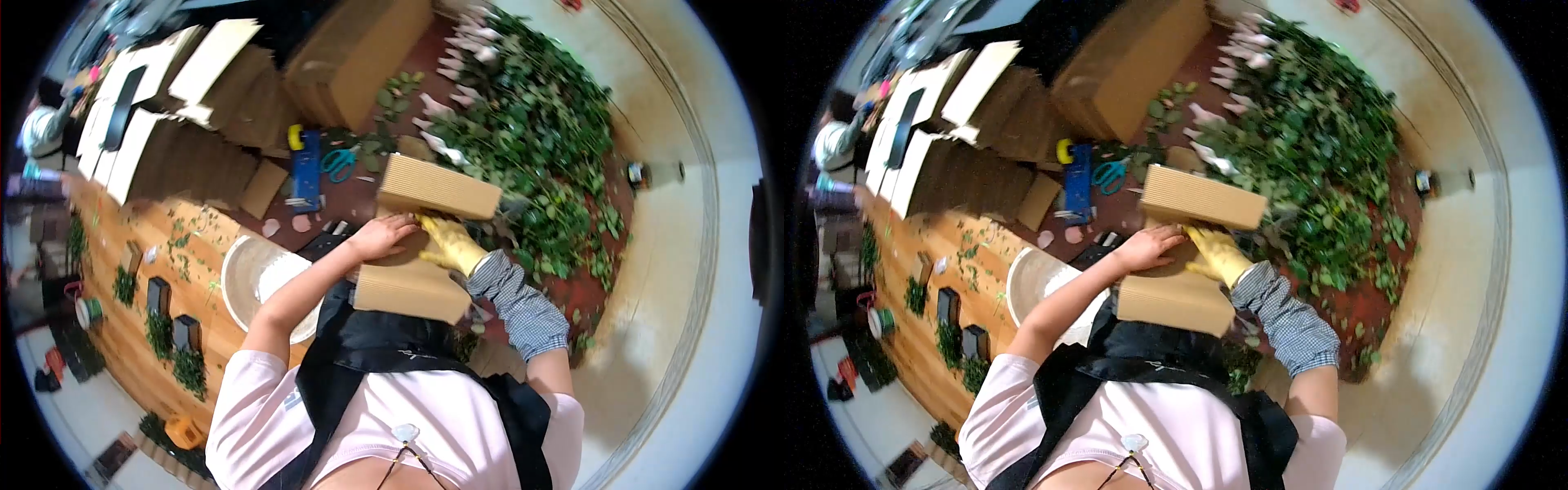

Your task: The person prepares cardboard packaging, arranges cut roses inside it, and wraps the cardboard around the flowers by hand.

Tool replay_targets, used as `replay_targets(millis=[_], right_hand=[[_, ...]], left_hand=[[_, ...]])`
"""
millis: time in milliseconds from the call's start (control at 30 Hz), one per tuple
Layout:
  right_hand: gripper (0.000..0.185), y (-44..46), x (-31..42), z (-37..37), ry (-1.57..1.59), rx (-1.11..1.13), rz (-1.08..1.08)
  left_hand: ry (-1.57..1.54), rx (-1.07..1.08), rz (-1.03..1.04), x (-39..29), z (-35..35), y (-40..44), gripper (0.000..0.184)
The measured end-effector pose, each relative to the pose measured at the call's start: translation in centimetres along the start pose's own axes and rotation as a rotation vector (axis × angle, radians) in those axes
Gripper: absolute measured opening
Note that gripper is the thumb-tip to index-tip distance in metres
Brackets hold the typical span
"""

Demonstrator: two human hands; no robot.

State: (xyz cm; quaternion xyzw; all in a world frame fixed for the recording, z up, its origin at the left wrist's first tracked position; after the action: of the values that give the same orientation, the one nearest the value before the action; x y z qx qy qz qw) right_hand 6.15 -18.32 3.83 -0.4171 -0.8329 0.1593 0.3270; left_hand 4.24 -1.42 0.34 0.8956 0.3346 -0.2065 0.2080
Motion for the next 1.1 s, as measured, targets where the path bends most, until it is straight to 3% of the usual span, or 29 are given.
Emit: replay_targets(millis=[67,100,133,167,233,267,300,333,400,433,467,533,600,700,767,800,867,933,967,1000,1033,1067,1100], right_hand=[[0.103,0.9,-0.5,3.8,-0.525,-0.141,-0.114],[0.111,1.3,-0.6,4.8,-0.480,0.043,0.016],[0.116,1.4,-0.9,5.1,-0.474,0.103,0.041],[0.117,1.7,-0.8,5.4,-0.492,0.075,0.057],[0.118,1.5,-1.1,6.5,-0.500,0.060,0.084],[0.120,1.5,-1.5,6.5,-0.481,0.027,0.073],[0.122,1.5,-1.6,6.3,-0.460,-0.010,0.067],[0.122,1.7,-1.7,6.1,-0.456,-0.013,0.084],[0.121,1.4,-1.3,6.0,-0.440,0.051,0.087],[0.117,1.4,-2.1,6.7,-0.454,-0.138,-0.024],[0.117,1.0,-1.9,6.0,-0.433,-0.146,0.026],[0.111,0.4,0.0,3.8,-0.445,-0.062,-0.011],[0.111,0.2,-0.3,4.5,-0.483,-0.154,-0.037],[0.117,0.9,-2.2,6.3,-0.341,-0.199,-0.080],[0.120,1.1,-3.4,7.7,-0.258,-0.272,-0.117],[0.125,1.2,-3.3,7.6,-0.192,-0.337,-0.174],[0.129,0.7,-3.2,7.1,-0.126,-0.401,-0.233],[0.107,1.4,-3.0,6.8,-0.255,-0.174,-0.154],[0.074,2.8,-2.4,7.9,-0.504,0.098,0.133],[0.074,2.9,-2.4,8.2,-0.501,0.093,0.124],[0.063,2.9,-2.3,8.3,-0.539,0.033,0.134],[0.055,2.8,-2.3,8.3,-0.577,-0.026,0.143],[0.053,2.6,-1.9,7.6,-0.492,-0.061,0.157]], left_hand=[[-0.047,0.013,-0.246,-0.3,-4.6,-2.9,0.040],[-0.059,-0.269,-0.235,-0.9,-8.6,-4.8,0.016],[0.032,-0.408,-0.356,-1.2,-11.8,-7.2,0.007],[0.192,-0.638,-0.498,0.0,-13.7,-10.3,0.005],[0.086,-0.863,-0.870,4.5,-15.9,-15.8,0.015],[0.235,-0.571,-1.118,7.1,-16.6,-17.6,0.028],[0.359,-0.470,-1.010,10.3,-16.0,-19.0,0.049],[0.352,-0.466,-0.995,12.2,-15.4,-19.3,0.049],[0.286,-0.301,-1.200,15.9,-13.2,-20.3,0.068],[0.398,-0.181,-1.188,18.9,-11.0,-21.5,0.082],[0.388,-0.159,-1.138,19.2,-11.5,-20.2,0.082],[0.369,0.054,-1.361,18.6,-12.7,-19.0,0.083],[0.471,0.013,-1.263,18.1,-13.5,-18.7,0.082],[0.525,0.023,-1.302,16.1,-15.0,-18.5,0.084],[0.441,-0.367,-1.193,13.1,-17.0,-18.8,0.091],[0.445,-0.355,-1.178,10.5,-18.7,-18.0,0.091],[-0.567,-0.615,-1.280,5.5,-20.5,-17.2,0.091],[-0.939,-0.400,-1.017,4.7,-19.3,-18.2,0.086],[-1.169,-0.264,-0.997,1.9,-19.4,-15.7,0.076],[-1.449,-0.111,-0.974,1.7,-17.2,-14.2,0.061],[-1.294,-0.011,-1.112,1.8,-14.9,-13.5,0.043],[-1.301,0.177,-1.053,0.9,-13.1,-10.4,0.035],[-1.289,0.304,-1.075,0.6,-10.5,-8.3,0.037]])
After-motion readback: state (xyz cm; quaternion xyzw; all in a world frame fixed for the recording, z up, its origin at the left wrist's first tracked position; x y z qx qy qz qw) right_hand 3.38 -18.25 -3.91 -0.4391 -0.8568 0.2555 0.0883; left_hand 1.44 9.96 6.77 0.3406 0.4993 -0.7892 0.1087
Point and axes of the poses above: each hand's wrist, its own y-axis towards the middle knuckle, its own z-axis out of the palm, x = y × z, the point moved 5 cm from there along y, towards the middle knuckle
